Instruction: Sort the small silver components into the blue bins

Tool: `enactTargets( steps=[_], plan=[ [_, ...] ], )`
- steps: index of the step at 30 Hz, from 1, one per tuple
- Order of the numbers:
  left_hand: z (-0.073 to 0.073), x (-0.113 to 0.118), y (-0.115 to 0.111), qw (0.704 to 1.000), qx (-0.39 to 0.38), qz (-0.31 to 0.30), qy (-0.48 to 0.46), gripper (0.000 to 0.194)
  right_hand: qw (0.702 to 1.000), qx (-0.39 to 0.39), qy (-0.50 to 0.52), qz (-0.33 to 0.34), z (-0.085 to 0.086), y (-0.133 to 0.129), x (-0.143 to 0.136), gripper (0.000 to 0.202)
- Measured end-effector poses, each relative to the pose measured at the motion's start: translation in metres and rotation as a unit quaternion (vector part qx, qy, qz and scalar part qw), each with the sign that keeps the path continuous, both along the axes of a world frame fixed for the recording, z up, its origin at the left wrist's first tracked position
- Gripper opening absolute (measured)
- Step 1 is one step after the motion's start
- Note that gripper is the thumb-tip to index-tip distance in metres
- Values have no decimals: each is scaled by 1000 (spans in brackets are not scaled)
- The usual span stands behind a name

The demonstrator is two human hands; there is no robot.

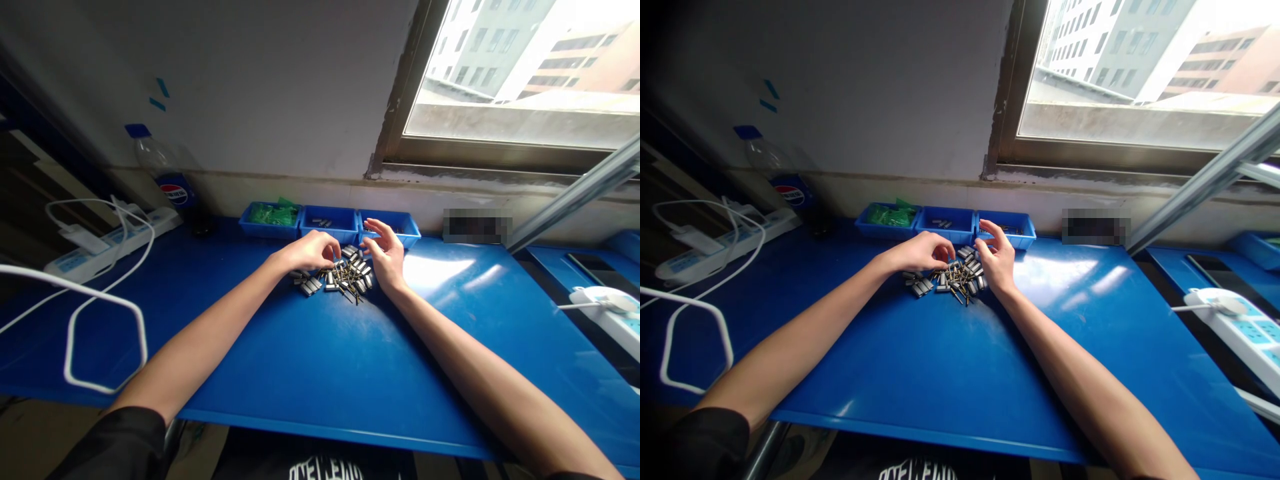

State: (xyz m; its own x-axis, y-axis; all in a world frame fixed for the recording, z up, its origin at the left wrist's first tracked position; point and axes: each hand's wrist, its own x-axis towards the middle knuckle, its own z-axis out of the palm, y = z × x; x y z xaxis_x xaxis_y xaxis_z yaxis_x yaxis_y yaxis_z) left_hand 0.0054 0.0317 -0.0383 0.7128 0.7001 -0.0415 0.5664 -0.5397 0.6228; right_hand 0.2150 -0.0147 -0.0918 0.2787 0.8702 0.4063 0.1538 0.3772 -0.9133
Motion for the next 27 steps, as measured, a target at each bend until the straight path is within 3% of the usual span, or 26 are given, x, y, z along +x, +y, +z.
enactTargets(
  steps=[13, 27],
  plan=[
    [-3, -4, 3, 1000, 8, -1, -6, 17, 999, -16, 14, 41, 3, -2, -1, 36],
    [-1, -3, 2, 996, 80, 26, 35, 23, 999, -17, 19, 48, 4, -2, 0, 33]
  ],
)
